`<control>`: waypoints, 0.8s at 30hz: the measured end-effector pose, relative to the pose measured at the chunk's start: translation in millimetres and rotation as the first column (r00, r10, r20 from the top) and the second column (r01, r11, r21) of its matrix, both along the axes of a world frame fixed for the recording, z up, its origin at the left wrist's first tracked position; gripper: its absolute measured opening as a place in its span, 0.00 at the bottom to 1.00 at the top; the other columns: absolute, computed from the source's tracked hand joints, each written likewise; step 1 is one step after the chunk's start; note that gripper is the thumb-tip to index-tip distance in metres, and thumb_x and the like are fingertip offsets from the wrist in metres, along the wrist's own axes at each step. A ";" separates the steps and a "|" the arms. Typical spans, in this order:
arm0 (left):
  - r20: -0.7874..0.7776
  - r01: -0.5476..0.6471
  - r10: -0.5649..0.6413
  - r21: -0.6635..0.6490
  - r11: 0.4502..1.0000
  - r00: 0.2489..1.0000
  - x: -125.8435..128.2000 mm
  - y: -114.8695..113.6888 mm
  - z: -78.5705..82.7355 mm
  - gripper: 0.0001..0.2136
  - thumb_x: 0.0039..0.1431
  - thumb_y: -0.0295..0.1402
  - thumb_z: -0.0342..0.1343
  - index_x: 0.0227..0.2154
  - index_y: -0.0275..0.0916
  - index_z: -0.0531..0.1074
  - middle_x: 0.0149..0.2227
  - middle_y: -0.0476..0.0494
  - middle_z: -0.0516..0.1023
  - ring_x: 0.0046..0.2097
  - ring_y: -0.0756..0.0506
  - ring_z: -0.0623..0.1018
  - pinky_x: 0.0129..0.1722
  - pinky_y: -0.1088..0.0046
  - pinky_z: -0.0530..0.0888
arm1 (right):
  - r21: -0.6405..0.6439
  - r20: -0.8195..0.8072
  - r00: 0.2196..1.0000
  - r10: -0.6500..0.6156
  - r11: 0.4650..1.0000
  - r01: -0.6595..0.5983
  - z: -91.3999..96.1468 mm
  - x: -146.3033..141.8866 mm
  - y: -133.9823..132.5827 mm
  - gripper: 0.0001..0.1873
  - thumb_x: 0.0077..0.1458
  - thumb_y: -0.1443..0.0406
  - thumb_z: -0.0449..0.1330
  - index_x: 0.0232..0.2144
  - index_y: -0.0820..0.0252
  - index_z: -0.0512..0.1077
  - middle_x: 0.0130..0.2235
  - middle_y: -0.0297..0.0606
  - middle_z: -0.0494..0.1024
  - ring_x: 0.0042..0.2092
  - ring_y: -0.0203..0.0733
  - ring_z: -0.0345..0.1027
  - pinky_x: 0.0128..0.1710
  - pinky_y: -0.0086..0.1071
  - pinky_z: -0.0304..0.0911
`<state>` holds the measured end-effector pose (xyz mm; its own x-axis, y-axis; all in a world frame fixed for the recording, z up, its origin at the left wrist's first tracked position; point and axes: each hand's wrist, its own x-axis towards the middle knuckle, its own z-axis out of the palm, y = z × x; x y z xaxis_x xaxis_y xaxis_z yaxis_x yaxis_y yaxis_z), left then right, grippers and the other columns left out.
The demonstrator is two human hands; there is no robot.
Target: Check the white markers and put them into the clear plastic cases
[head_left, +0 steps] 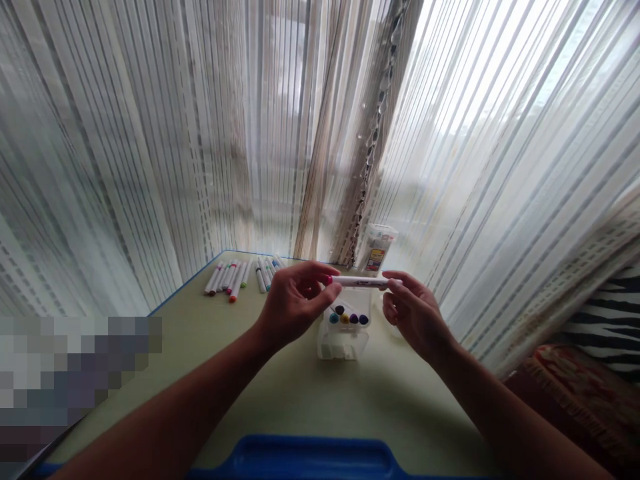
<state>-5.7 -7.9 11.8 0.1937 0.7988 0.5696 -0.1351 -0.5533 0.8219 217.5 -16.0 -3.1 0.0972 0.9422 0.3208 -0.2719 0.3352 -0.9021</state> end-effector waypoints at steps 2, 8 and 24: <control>0.034 -0.001 0.002 -0.047 0.999 0.999 -1.4 5.0 -1.0 0.07 0.53 0.31 0.65 0.34 0.34 0.78 0.27 0.48 0.75 0.23 0.55 0.69 0.19 0.81 0.63 | 0.022 -0.005 1.000 -0.017 1.000 0.017 0.9 -1.8 -1.4 0.15 0.46 0.60 0.73 0.35 0.58 0.75 0.21 0.26 0.68 0.17 0.28 0.56 0.14 0.24 0.52; 0.337 0.130 -0.024 -0.296 0.946 0.941 -10.0 24.3 -0.6 0.09 0.51 0.32 0.64 0.34 0.35 0.75 0.26 0.50 0.72 0.19 0.57 0.64 0.17 0.81 0.58 | 0.066 -0.025 1.000 -0.002 0.998 0.004 3.9 -3.5 -3.5 0.19 0.41 0.60 0.75 0.37 0.58 0.76 0.28 0.30 0.76 0.17 0.26 0.57 0.13 0.25 0.52; 0.518 0.308 -0.039 -0.445 0.841 0.854 -14.4 26.3 4.8 0.11 0.45 0.28 0.65 0.34 0.34 0.75 0.23 0.53 0.70 0.20 0.56 0.64 0.19 0.80 0.61 | 0.059 -0.024 0.999 0.047 0.997 -0.046 1.7 4.3 4.7 0.16 0.46 0.59 0.72 0.36 0.61 0.76 0.28 0.34 0.78 0.17 0.27 0.61 0.15 0.25 0.53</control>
